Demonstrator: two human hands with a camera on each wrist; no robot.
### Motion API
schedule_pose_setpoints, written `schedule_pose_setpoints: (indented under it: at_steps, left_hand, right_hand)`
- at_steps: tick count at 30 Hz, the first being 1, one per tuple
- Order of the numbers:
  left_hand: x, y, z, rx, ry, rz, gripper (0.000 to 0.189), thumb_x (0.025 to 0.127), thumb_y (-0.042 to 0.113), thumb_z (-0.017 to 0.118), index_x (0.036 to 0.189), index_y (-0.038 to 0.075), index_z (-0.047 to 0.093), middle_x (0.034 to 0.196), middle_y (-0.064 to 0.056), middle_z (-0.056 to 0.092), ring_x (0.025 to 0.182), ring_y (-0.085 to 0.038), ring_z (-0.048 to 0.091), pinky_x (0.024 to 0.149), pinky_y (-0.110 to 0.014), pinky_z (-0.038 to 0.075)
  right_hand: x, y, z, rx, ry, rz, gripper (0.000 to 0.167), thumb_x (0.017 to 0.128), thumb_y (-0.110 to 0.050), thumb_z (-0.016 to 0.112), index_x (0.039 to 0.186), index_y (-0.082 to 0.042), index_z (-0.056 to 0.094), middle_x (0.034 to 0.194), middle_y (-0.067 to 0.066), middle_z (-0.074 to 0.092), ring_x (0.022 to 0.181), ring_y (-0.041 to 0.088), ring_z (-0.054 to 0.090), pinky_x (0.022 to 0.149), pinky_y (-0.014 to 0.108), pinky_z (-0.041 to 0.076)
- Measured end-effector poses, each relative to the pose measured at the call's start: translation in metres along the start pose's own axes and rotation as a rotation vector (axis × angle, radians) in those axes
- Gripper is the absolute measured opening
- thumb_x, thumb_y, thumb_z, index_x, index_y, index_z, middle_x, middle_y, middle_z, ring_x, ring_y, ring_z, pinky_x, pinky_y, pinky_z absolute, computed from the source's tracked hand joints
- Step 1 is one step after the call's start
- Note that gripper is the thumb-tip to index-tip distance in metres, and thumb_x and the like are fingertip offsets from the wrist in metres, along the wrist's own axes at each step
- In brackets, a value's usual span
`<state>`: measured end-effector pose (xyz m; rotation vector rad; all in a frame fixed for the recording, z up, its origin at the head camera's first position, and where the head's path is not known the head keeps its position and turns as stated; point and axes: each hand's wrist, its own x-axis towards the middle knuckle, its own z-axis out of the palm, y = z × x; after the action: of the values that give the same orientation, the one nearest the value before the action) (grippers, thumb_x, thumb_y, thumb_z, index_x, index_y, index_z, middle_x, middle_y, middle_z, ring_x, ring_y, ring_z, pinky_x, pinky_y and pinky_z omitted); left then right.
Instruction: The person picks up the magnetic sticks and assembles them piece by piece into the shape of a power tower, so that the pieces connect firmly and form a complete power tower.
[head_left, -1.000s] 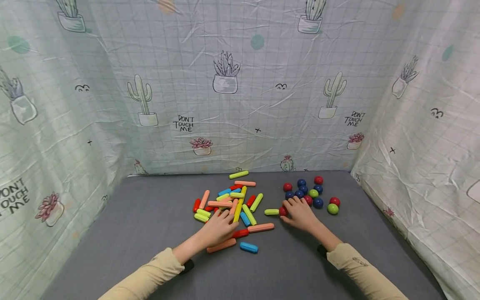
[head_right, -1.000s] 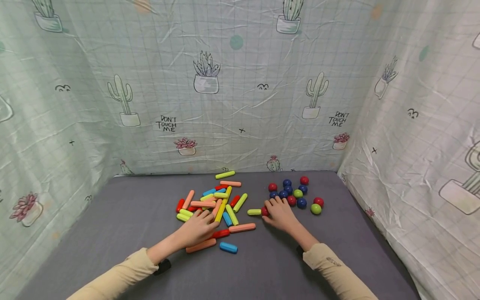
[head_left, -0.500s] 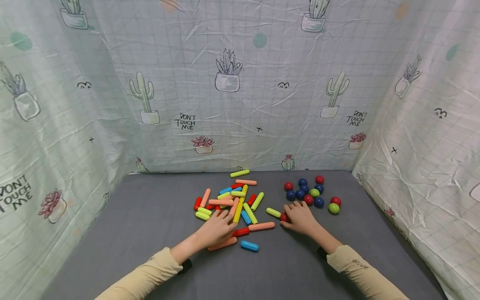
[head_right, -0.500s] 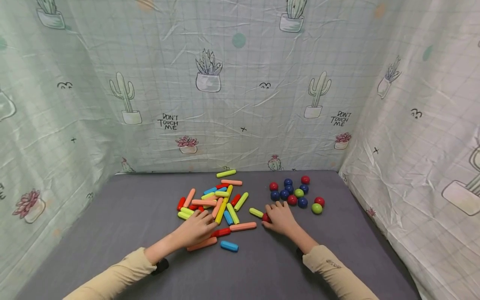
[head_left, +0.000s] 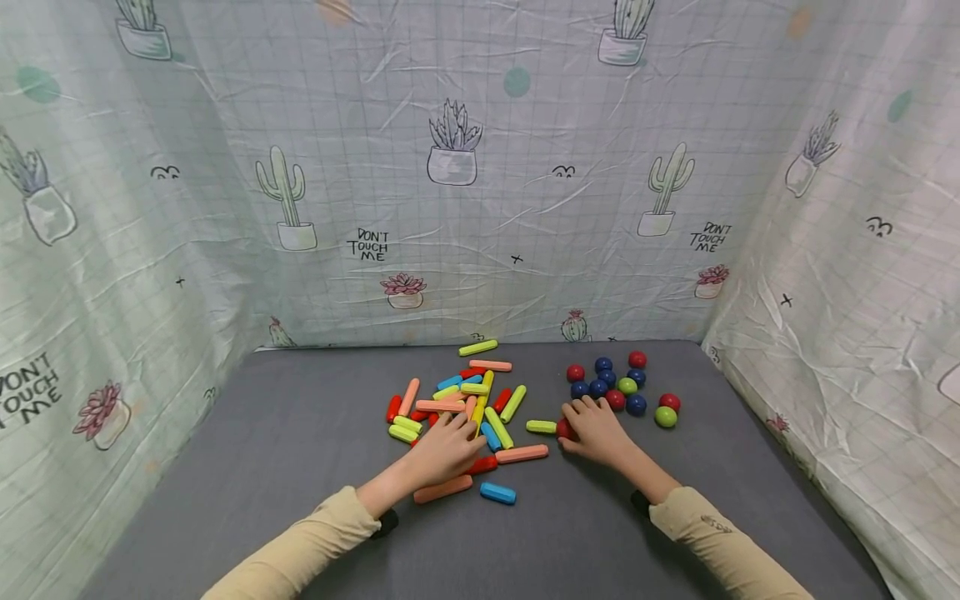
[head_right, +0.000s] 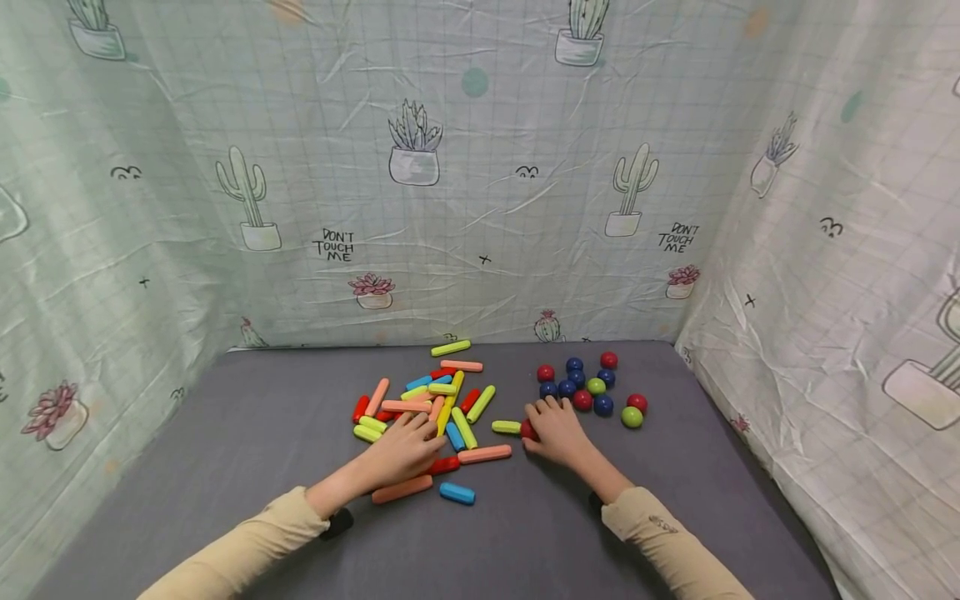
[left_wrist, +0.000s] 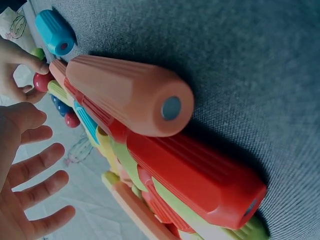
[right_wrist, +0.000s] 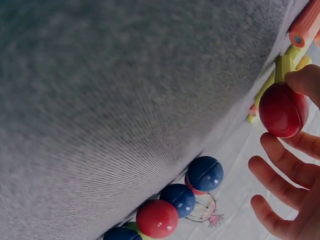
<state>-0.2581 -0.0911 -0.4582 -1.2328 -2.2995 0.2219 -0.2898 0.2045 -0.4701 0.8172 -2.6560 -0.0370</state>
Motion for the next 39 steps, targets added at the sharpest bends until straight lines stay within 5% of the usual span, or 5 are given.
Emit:
schedule_pose_setpoints:
  at_steps: [5, 10, 21, 29, 39]
  left_hand:
    - [0.0, 0.001, -0.001, 0.005, 0.017, -0.001, 0.005, 0.083, 0.025, 0.059, 0.086, 0.021, 0.06, 0.079, 0.002, 0.053, 0.079, -0.014, 0.048, 0.064, -0.027, 0.037]
    - [-0.003, 0.008, -0.003, -0.013, 0.047, 0.071, 0.015, 0.082, 0.036, 0.061, 0.087, 0.022, 0.06, 0.08, 0.004, 0.053, 0.076, -0.012, 0.046, 0.064, -0.025, 0.034]
    - [-0.006, 0.029, -0.002, -0.045, -0.095, 0.217, 0.027, 0.086, 0.049, 0.05, 0.094, 0.024, 0.057, 0.087, 0.008, 0.056, 0.082, -0.009, 0.047, 0.07, -0.025, 0.036]
    - [-0.006, 0.032, 0.003, -0.018, -0.109, 0.206, 0.016, 0.087, 0.035, 0.055, 0.097, 0.023, 0.058, 0.091, 0.008, 0.059, 0.084, -0.01, 0.049, 0.072, -0.026, 0.04]
    - [0.0, 0.015, -0.001, 0.007, 0.023, 0.108, 0.014, 0.084, 0.032, 0.058, 0.094, 0.022, 0.057, 0.085, 0.007, 0.056, 0.081, -0.011, 0.049, 0.069, -0.025, 0.041]
  right_hand:
    - [0.003, 0.001, -0.008, 0.019, 0.066, -0.015, 0.032, 0.07, -0.032, 0.068, 0.091, -0.012, 0.056, 0.081, 0.002, 0.049, 0.077, 0.019, 0.042, 0.066, 0.035, 0.031]
    - [0.006, 0.002, -0.018, 0.049, 0.117, -0.023, 0.032, 0.069, -0.03, 0.069, 0.094, -0.013, 0.057, 0.081, 0.001, 0.048, 0.078, 0.019, 0.043, 0.069, 0.038, 0.035]
    - [0.008, 0.003, -0.019, 0.083, 0.129, -0.054, 0.031, 0.069, -0.027, 0.07, 0.094, -0.014, 0.058, 0.086, 0.002, 0.049, 0.079, 0.018, 0.043, 0.069, 0.038, 0.035]
    - [0.009, 0.001, -0.019, 0.111, 0.15, -0.094, 0.033, 0.069, -0.025, 0.07, 0.098, -0.013, 0.059, 0.091, 0.001, 0.052, 0.081, 0.017, 0.042, 0.067, 0.034, 0.033]
    - [0.011, -0.005, -0.022, 0.216, 0.149, -0.139, 0.036, 0.072, -0.021, 0.069, 0.105, -0.012, 0.057, 0.096, -0.002, 0.058, 0.082, 0.014, 0.044, 0.069, 0.032, 0.035]
